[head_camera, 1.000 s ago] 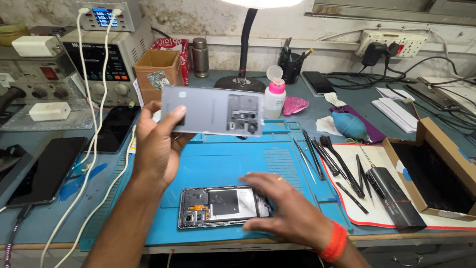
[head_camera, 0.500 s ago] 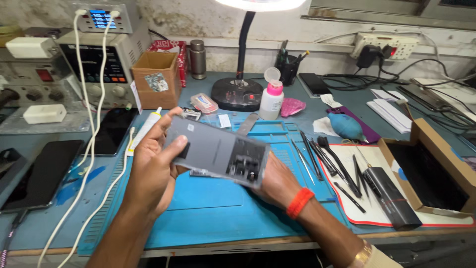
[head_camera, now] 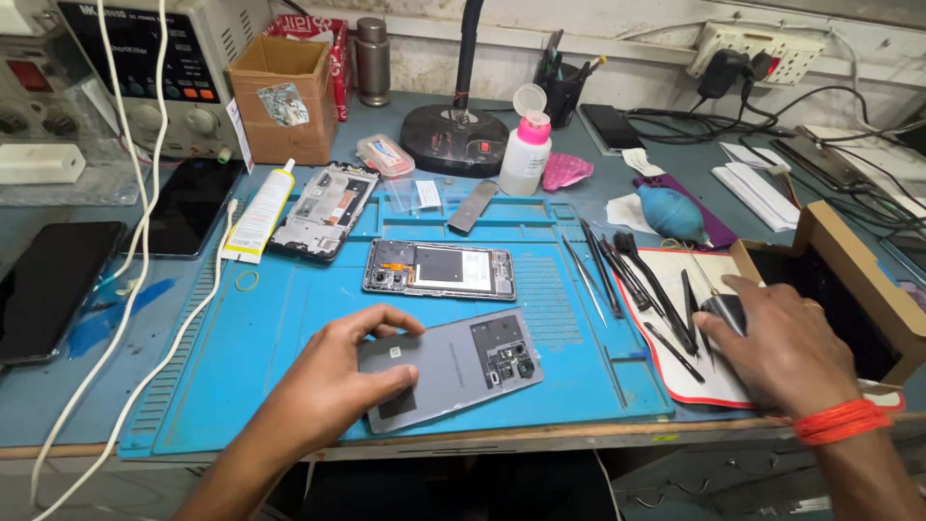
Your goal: The person works on a smartphone at a repair bench, first pressing on the back of the phone, then using a thin metal blade to pry along the edge of the back cover. They separate the back cover from the body, set it aside, and then use a hot air gun to heat the exposed phone body while holding it steady on the mat.
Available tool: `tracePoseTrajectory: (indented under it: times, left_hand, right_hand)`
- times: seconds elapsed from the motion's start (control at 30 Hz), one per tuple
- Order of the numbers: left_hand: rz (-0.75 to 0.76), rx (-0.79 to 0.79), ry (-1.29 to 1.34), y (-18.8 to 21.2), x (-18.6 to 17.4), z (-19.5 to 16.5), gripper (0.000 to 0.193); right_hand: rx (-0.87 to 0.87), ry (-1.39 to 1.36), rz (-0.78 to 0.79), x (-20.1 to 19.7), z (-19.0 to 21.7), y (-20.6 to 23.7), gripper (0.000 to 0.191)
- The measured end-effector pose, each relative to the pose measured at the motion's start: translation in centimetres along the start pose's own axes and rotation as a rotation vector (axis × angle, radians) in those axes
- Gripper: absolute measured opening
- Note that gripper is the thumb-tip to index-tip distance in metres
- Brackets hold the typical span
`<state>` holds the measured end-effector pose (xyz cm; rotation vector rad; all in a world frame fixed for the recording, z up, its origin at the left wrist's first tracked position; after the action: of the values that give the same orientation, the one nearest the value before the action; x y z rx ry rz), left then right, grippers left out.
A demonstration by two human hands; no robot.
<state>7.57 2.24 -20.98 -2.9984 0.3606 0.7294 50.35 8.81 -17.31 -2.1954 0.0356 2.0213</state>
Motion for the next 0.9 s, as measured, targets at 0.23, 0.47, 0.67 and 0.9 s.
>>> tracePoseTrajectory:
  times: [0.23,0.47,0.67,0.9]
  left_hand:
    - [0.058,-0.010,-0.448,-1.6,1.5,-2.2,0.069]
    - [0.147,0.240,-0.306,-3.5,2.4,-4.8,0.033]
    - [0.531,0.099,-0.367,-3.7,3.4,-4.3,0.035]
    - [0.492,0.103,-0.357,-3.3,3.0,-4.2,0.033]
  right_hand:
    - [0.055,-0.325,0.098,3.8,-5.0,-2.6,0.074]
    - [-0.118,-1.283,0.037,1.4,-6.0,0.5,0.060]
    - [-0.456,-1.411,0.554,5.3,-1.5,8.1,0.054]
    - [-0.435,-0.532,0.775,10.1,2.1,12.6,0.059]
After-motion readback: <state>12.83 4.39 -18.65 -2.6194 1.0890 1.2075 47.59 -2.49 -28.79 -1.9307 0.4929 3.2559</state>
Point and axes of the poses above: each hand's wrist, its own y-axis away from the middle knuckle, its own x-axis out of the palm, z = x × y, the point moved 5 cm from there along -y, towards the middle knuckle, and after that the axes turned 8 degrees about z, right-handed, at the moved point
